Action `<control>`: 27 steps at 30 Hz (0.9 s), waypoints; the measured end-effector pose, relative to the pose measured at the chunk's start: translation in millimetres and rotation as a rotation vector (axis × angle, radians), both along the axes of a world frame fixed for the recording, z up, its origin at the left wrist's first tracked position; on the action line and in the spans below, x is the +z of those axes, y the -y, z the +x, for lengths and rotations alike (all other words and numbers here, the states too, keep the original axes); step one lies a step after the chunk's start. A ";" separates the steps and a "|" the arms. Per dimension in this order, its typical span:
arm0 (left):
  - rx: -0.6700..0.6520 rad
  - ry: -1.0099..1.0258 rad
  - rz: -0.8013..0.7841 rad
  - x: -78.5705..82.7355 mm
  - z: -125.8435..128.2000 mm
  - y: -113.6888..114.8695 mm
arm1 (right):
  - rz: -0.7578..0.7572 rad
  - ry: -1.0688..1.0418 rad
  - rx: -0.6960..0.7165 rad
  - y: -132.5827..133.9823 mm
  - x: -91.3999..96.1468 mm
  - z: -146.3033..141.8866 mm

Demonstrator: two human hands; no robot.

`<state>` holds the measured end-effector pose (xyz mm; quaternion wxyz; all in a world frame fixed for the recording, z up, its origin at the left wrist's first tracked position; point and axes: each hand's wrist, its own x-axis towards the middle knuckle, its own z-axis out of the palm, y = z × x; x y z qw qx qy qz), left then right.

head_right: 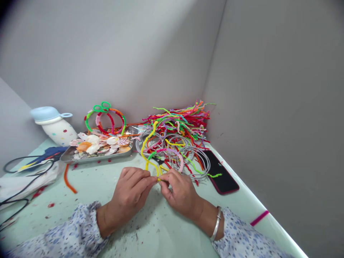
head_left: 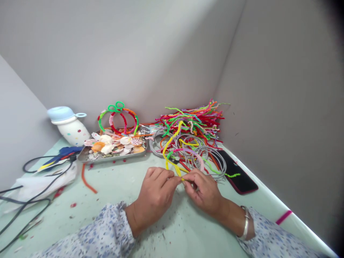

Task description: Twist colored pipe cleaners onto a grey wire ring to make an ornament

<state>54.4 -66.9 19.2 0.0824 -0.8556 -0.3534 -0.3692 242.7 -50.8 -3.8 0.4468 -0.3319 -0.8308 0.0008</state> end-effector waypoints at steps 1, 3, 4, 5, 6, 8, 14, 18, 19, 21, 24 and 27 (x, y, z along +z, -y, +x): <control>0.001 -0.002 -0.008 0.1 0.1 0.2 | 0.005 0.002 0.001 0.1 0.5 0.1; 0.005 -0.012 -0.018 0.2 0.4 0.4 | 0.009 0.007 0.006 0.5 1.6 0.2; 0.008 -0.017 -0.020 0.3 0.6 0.5 | 0.009 0.010 0.010 0.8 2.0 0.2; 0.010 -0.021 -0.021 0.2 0.8 0.5 | 0.011 0.012 0.012 0.9 2.3 0.2; 0.013 -0.024 -0.022 0.0 1.1 0.4 | 0.016 0.013 0.014 1.0 2.4 0.1; 0.018 -0.028 -0.024 -0.9 1.8 -0.1 | 0.028 0.012 0.017 0.9 2.2 -0.2; 0.034 -0.013 -0.076 -3.0 4.4 -2.2 | 0.011 0.019 0.022 -0.7 1.0 -0.8; 0.036 -0.004 -0.084 -2.0 4.7 -2.0 | -0.012 0.015 0.001 -1.3 0.8 -0.3; 0.039 -0.008 -0.079 -1.8 4.6 -1.9 | -0.009 0.013 -0.005 -1.3 0.5 -0.1; 0.046 -0.019 -0.075 -1.9 4.2 -2.1 | -0.006 0.017 -0.008 -1.3 -0.1 0.2; 0.039 -0.034 -0.092 -2.2 3.9 -2.8 | 0.000 0.018 0.004 -1.1 -1.3 0.3; 0.024 -0.039 -0.105 -1.8 3.6 -3.3 | -0.013 0.019 0.023 -0.9 -2.3 0.1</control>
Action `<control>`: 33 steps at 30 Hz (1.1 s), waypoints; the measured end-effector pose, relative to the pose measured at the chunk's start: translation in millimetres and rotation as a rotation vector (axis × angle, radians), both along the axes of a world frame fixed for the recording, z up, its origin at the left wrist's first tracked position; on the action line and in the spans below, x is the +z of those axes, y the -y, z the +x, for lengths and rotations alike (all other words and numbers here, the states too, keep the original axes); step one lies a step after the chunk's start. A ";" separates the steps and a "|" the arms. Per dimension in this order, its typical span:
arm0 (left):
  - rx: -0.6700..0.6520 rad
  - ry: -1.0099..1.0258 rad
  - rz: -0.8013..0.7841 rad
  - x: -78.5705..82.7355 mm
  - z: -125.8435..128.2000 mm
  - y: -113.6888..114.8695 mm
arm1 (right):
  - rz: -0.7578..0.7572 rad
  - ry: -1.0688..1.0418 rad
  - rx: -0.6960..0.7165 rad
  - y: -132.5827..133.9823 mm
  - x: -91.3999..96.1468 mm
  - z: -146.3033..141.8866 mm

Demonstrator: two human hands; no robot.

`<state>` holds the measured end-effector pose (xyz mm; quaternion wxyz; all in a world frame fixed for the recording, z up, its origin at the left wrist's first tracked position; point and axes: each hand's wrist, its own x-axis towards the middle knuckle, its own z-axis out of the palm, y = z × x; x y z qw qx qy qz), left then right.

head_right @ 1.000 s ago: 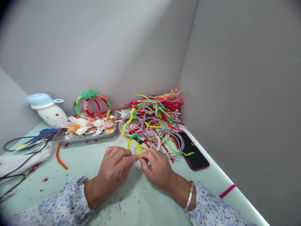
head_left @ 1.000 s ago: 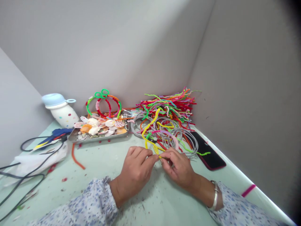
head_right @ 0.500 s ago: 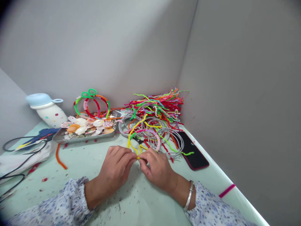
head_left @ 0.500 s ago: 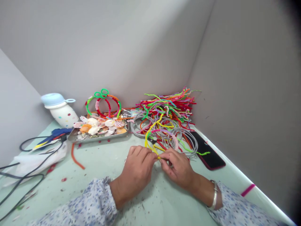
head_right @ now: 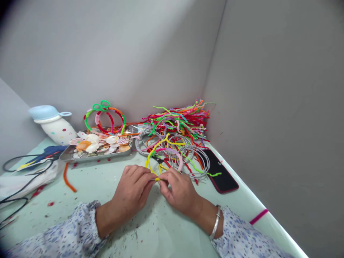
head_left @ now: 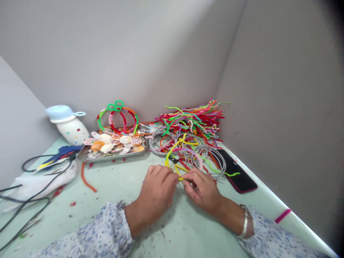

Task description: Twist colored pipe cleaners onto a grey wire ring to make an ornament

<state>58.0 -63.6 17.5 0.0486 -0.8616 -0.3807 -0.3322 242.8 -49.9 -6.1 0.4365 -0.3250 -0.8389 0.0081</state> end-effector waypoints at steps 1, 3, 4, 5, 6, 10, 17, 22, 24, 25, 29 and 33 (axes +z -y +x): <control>-0.003 -0.001 -0.003 0.4 -0.1 0.0 | -0.006 0.000 0.008 -0.1 -0.3 0.0; -0.002 -0.003 -0.013 1.1 -0.5 0.4 | -0.007 0.000 0.025 -0.4 -0.9 0.0; -0.002 -0.007 -0.022 1.3 -0.6 0.8 | -0.002 0.000 0.032 -0.6 -1.1 0.1; -0.001 -0.012 -0.031 1.4 -0.8 1.1 | 0.004 0.001 0.035 -0.8 -1.2 0.2; -0.001 -0.017 -0.044 1.5 -0.9 1.3 | 0.010 0.001 0.037 -1.0 -1.1 0.3; -0.006 -0.016 -0.093 1.2 -0.3 1.7 | 0.023 -0.006 0.055 -1.5 0.0 0.8; -0.040 0.043 -0.093 2.5 -0.1 -0.4 | -0.011 -0.039 0.050 -2.6 -2.1 1.5; -0.054 0.107 -0.133 4.1 -1.4 0.6 | -0.007 -0.051 0.059 -1.3 -2.2 1.9; -0.057 0.137 -0.156 4.8 -1.8 2.0 | -0.003 -0.055 0.063 -0.4 -1.4 2.0; -0.061 0.154 -0.163 5.1 -1.9 2.6 | 0.002 -0.056 0.066 -0.1 -1.1 2.0; -0.079 0.205 -0.189 6.4 -1.5 3.7 | 0.029 -0.048 0.063 0.3 -0.3 1.9; -0.086 0.216 -0.237 8.7 -0.5 3.8 | 0.059 -0.034 0.063 0.4 0.6 2.3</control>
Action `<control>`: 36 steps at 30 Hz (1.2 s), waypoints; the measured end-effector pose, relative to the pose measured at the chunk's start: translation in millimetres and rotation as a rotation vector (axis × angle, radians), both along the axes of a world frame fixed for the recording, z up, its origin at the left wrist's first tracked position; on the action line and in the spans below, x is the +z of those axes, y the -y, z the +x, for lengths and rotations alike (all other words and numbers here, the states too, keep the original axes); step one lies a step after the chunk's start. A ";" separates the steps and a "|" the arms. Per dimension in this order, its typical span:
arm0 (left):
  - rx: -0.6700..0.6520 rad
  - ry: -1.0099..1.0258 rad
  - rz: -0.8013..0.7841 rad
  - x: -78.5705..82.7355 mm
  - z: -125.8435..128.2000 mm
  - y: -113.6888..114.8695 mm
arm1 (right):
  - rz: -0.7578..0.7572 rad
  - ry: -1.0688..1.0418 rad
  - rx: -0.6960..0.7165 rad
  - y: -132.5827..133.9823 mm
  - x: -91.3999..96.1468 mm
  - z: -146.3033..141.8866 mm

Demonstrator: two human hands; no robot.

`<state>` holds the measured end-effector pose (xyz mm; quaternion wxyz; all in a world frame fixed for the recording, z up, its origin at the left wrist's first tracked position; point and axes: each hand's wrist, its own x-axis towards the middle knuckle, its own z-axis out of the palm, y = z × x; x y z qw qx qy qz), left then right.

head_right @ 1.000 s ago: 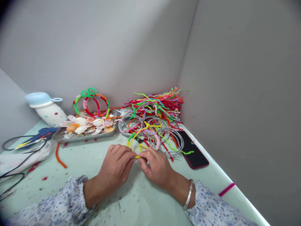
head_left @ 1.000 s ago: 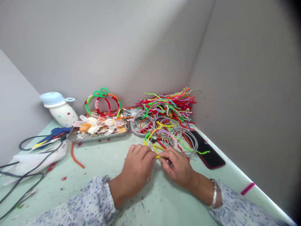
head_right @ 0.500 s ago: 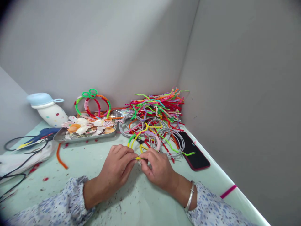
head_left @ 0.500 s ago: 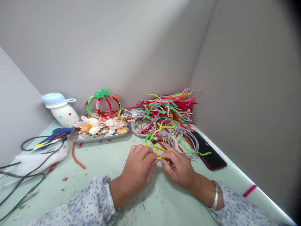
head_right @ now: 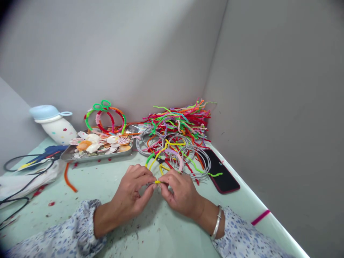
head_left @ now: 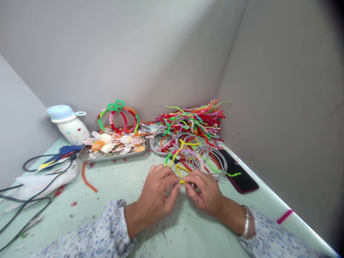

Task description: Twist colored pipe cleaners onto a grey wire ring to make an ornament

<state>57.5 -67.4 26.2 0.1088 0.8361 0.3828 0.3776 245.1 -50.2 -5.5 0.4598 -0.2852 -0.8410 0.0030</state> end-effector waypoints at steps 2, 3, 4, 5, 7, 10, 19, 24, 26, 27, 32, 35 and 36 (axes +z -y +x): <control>-0.006 -0.013 -0.030 1.5 0.2 0.7 | 0.023 0.013 0.001 0.4 0.1 0.4; -0.009 -0.019 -0.046 2.2 0.2 1.2 | 0.036 0.023 0.001 0.7 0.0 0.6; -0.010 -0.023 -0.061 2.8 0.2 1.8 | 0.049 0.033 0.000 1.1 -0.3 0.9; -0.011 -0.024 -0.076 3.3 0.2 2.4 | 0.059 0.043 0.001 1.4 -0.7 1.2; -0.006 -0.021 -0.105 4.2 0.2 3.2 | 0.069 0.056 0.003 1.9 -1.4 1.6; -0.009 -0.020 -0.127 5.4 -0.3 3.2 | 0.068 0.059 0.010 1.5 -1.8 1.9; 0.026 -0.078 -0.104 3.2 -0.2 -1.9 | 0.014 0.090 0.032 -2.5 -0.6 4.4; -0.018 -0.034 -0.114 5.3 -1.8 -5.1 | 0.002 0.060 -0.008 -2.2 0.8 4.8; -0.050 0.028 -0.102 5.5 -4.3 -7.3 | -0.016 0.022 -0.061 -3.4 1.4 5.0; -0.038 0.072 -0.089 5.0 -5.6 -8.5 | -0.028 -0.001 -0.095 -4.3 1.4 5.1; 0.239 0.304 -0.116 -4.5 -8.0 -10.9 | -0.092 -0.109 -0.200 -7.9 -0.3 5.5; 0.241 0.277 -0.290 -10.9 -5.0 -8.7 | -0.119 -0.138 -0.212 -8.1 -1.6 4.9; 0.194 0.241 -0.314 -12.5 -3.8 -7.7 | -0.121 -0.141 -0.213 -8.0 -1.9 4.6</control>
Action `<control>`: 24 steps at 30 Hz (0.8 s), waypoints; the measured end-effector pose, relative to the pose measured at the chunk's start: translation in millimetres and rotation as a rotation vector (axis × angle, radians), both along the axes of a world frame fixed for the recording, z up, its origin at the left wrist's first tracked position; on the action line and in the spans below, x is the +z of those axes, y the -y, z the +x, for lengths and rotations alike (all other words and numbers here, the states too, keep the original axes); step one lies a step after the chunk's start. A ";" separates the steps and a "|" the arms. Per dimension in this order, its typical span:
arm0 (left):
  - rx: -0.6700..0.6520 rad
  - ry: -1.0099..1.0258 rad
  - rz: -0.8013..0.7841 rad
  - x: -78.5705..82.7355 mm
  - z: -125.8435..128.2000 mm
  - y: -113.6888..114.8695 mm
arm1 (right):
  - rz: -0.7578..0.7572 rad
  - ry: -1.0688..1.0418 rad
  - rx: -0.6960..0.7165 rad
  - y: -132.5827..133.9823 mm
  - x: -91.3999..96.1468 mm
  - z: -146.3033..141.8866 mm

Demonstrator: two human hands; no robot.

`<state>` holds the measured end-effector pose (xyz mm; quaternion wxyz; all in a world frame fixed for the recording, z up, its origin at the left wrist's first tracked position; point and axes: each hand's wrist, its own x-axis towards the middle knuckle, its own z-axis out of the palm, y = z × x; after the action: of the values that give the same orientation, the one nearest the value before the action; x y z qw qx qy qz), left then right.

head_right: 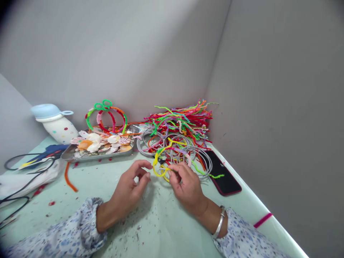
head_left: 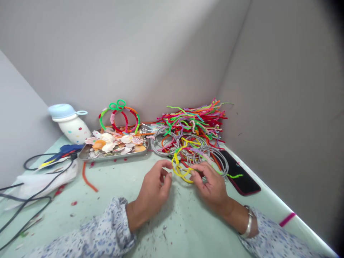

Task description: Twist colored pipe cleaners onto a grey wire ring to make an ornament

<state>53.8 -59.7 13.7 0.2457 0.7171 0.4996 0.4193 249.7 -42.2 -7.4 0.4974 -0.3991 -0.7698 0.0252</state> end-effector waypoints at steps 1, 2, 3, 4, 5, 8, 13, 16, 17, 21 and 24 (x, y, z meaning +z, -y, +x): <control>-0.071 -0.030 0.004 -1.2 1.1 1.0 | -0.001 -0.002 -0.001 0.1 -0.2 -0.2; -0.143 -0.062 0.024 -2.1 2.0 1.8 | 0.000 -0.003 -0.001 0.2 -0.2 -0.3; -0.205 -0.093 0.050 -2.6 2.6 2.4 | -0.001 -0.005 -0.003 0.2 -0.2 -0.3; -0.252 -0.121 0.074 -2.7 2.8 2.9 | -0.002 -0.008 -0.005 0.2 0.0 -0.2; -0.282 -0.140 0.092 -2.4 2.8 3.1 | -0.004 -0.012 -0.009 0.3 0.2 -0.1; -0.292 -0.152 0.138 0.6 1.8 1.9 | -0.007 -0.019 -0.010 0.4 0.7 0.2; -0.273 -0.144 0.193 5.8 -0.1 0.0 | -0.005 -0.021 -0.008 0.0 0.2 -0.1; -0.321 -0.073 0.071 5.7 -1.2 5.1 | -0.016 -0.027 -0.022 -0.6 0.1 0.1; -0.354 -0.028 0.023 6.0 -1.6 7.9 | -0.018 -0.029 -0.024 -1.0 0.2 0.3; -0.509 0.032 0.022 13.2 -2.7 17.6 | -0.030 -0.043 -0.032 -2.3 1.2 1.5; -0.461 -0.076 0.307 22.1 -3.4 16.8 | -0.034 -0.049 -0.033 -2.2 1.7 1.9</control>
<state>50.4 -76.4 35.8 0.2041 0.8557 0.2629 0.3962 251.6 -40.0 -5.6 0.5094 -0.4196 -0.7502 0.0398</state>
